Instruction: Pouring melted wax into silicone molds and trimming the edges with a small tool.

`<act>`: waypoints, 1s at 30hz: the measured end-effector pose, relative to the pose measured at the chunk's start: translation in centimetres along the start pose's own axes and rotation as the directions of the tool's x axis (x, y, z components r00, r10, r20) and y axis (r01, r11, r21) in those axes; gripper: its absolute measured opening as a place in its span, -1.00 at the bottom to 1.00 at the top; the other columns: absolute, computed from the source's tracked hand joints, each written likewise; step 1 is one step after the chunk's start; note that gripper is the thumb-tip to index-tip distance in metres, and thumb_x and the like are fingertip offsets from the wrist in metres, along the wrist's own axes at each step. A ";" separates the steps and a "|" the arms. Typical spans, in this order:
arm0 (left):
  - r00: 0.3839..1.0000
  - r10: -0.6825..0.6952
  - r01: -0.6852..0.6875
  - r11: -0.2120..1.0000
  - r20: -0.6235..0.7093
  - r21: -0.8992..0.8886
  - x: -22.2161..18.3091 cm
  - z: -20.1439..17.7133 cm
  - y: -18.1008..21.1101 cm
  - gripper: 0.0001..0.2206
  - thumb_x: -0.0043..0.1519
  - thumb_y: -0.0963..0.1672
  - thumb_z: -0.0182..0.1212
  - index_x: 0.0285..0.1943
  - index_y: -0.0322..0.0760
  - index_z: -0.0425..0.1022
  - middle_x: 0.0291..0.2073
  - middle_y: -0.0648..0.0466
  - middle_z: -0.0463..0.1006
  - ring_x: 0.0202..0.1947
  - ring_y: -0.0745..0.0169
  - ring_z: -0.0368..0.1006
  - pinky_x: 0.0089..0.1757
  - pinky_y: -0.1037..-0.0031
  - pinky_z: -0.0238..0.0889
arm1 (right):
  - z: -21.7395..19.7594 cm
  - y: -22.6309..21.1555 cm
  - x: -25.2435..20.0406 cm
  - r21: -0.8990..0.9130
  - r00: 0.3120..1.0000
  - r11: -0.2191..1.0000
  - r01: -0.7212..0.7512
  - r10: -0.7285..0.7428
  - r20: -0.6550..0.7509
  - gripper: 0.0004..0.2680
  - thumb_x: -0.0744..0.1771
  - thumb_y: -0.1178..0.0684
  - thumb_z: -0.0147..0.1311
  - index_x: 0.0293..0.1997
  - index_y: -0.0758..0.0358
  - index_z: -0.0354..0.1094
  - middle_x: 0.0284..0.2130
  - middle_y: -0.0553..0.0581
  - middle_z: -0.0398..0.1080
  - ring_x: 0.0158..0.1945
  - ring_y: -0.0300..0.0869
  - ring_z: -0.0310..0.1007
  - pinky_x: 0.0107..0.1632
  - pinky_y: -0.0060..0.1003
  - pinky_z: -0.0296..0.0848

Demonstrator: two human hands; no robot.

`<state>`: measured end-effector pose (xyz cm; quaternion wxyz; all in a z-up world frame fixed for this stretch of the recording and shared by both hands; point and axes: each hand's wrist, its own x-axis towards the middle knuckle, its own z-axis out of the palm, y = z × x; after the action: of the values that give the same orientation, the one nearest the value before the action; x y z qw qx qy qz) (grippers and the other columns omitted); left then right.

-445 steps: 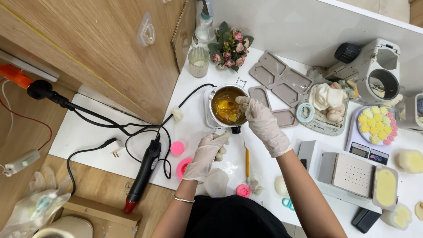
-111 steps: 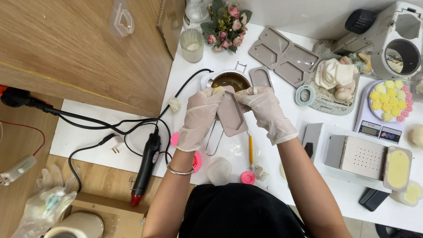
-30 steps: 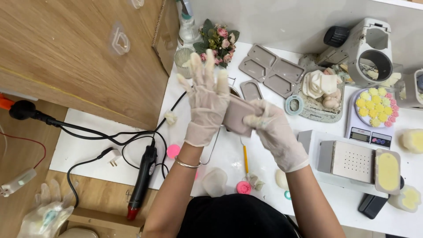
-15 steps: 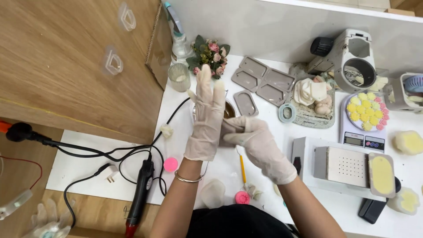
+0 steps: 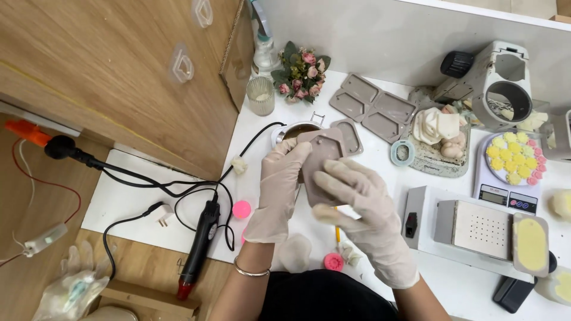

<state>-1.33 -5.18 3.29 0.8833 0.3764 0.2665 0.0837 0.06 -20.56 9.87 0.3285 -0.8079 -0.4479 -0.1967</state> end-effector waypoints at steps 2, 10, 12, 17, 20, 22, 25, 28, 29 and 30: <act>0.997 0.071 -0.071 0.995 -0.009 0.064 -0.1 -0.5 -0.4 -0.84 0.28 -0.15 0.24 -0.04 -0.35 0.60 -0.25 0.08 0.63 -0.33 0.43 0.47 -0.30 0.56 0.37 | 0.2 1.2 -1.0 0.341 0.981 0.930 -0.140 0.176 -0.078 -0.76 0.26 0.12 0.27 0.01 0.21 0.50 -0.07 0.19 0.53 0.06 -0.07 0.51 0.10 -0.13 0.51; 0.954 0.298 -0.266 0.873 -0.016 0.409 -0.4 -0.7 -2.7 -0.79 0.31 -0.12 0.20 -0.04 -0.39 0.59 -0.22 0.11 0.61 -0.22 0.45 0.42 -0.15 0.54 0.35 | 5.1 3.3 -1.7 0.273 0.787 0.745 -0.608 0.612 0.083 -0.88 0.31 0.12 0.25 -0.14 0.32 0.59 -0.36 0.11 0.52 -0.25 -0.23 0.45 -0.16 -0.34 0.44; 0.930 0.366 -0.351 0.860 0.031 0.370 0.5 -1.7 -3.3 -0.79 0.33 -0.12 0.17 -0.01 -0.40 0.58 -0.19 0.09 0.61 -0.17 0.42 0.43 -0.10 0.53 0.35 | 6.6 3.9 -1.2 0.350 0.731 0.656 -0.669 0.667 0.148 -0.87 0.34 0.09 0.21 -0.15 0.34 0.57 -0.38 0.07 0.53 -0.26 -0.28 0.43 -0.16 -0.38 0.44; 0.904 0.378 -0.427 0.824 0.199 0.374 1.8 -3.5 -2.4 -0.81 0.41 -0.16 0.03 0.08 -0.37 0.50 -0.04 0.11 0.51 -0.07 0.42 0.41 -0.02 0.52 0.36 | 8.8 4.4 0.4 0.506 0.501 0.274 -0.818 0.773 0.390 -0.83 0.31 0.01 0.28 -0.24 0.34 0.54 -0.46 0.01 0.50 -0.41 -0.36 0.38 -0.34 -0.42 0.37; 0.980 0.186 -0.198 0.930 0.070 0.310 1.9 -2.8 -0.6 -0.79 0.36 -0.17 0.01 0.09 -0.29 0.52 -0.15 0.15 0.58 -0.19 0.47 0.43 -0.17 0.51 0.44 | 9.8 3.6 1.7 0.583 0.457 0.182 -0.792 0.810 0.368 -0.83 0.30 0.01 0.27 -0.23 0.32 0.52 -0.45 0.01 0.51 -0.45 -0.36 0.40 -0.41 -0.42 0.39; 0.958 0.270 -0.287 0.926 0.101 0.246 2.9 -3.2 -1.0 -0.83 0.39 -0.19 0.03 0.07 -0.33 0.50 -0.12 0.13 0.59 -0.17 0.47 0.43 -0.12 0.53 0.44 | 10.6 2.9 2.4 0.600 0.443 0.180 -0.780 0.835 0.326 -0.84 0.30 0.01 0.27 -0.21 0.31 0.51 -0.42 0.00 0.51 -0.43 -0.37 0.40 -0.40 -0.44 0.40; 0.931 0.337 -0.354 0.926 0.139 0.132 3.1 -2.1 0.0 -0.86 0.40 -0.21 0.01 0.04 -0.34 0.47 -0.06 0.13 0.61 -0.13 0.46 0.48 -0.09 0.56 0.47 | 12.1 2.7 2.6 0.653 0.445 0.211 -0.728 0.869 0.216 -0.84 0.30 0.04 0.28 -0.17 0.29 0.48 -0.35 -0.02 0.52 -0.37 -0.40 0.42 -0.34 -0.47 0.44; 0.929 0.336 -0.356 0.925 0.153 0.132 4.2 -2.1 -0.7 -0.84 0.40 -0.21 0.01 0.06 -0.34 0.49 -0.07 0.11 0.60 -0.15 0.44 0.50 -0.11 0.55 0.48 | 13.8 3.6 1.4 0.706 0.495 0.307 -0.638 0.866 0.071 -0.85 0.31 0.08 0.28 -0.15 0.30 0.45 -0.29 -0.02 0.51 -0.29 -0.41 0.43 -0.24 -0.50 0.47; 0.920 0.358 -0.383 0.907 0.156 0.177 4.8 -2.4 -1.2 -0.84 0.43 -0.22 0.04 0.08 -0.38 0.51 -0.10 0.09 0.59 -0.17 0.43 0.47 -0.12 0.54 0.47 | 14.3 4.0 0.9 0.724 0.533 0.371 -0.581 0.846 -0.007 -0.86 0.33 0.10 0.28 -0.14 0.31 0.44 -0.26 -0.01 0.49 -0.25 -0.41 0.44 -0.18 -0.51 0.47; 0.923 0.352 -0.377 0.909 0.156 0.179 5.0 -2.4 -1.4 -0.84 0.43 -0.22 0.04 0.08 -0.38 0.51 -0.10 0.09 0.59 -0.17 0.43 0.47 -0.12 0.54 0.47 | 14.5 4.2 0.7 0.723 0.528 0.368 -0.584 0.849 -0.006 -0.86 0.33 0.10 0.28 -0.14 0.31 0.44 -0.26 -0.01 0.49 -0.25 -0.41 0.44 -0.18 -0.51 0.47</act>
<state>1.51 -2.94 -1.07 0.8227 0.5132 0.1450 0.1968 4.33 -11.49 -1.46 0.7152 -0.6988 -0.0038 -0.0146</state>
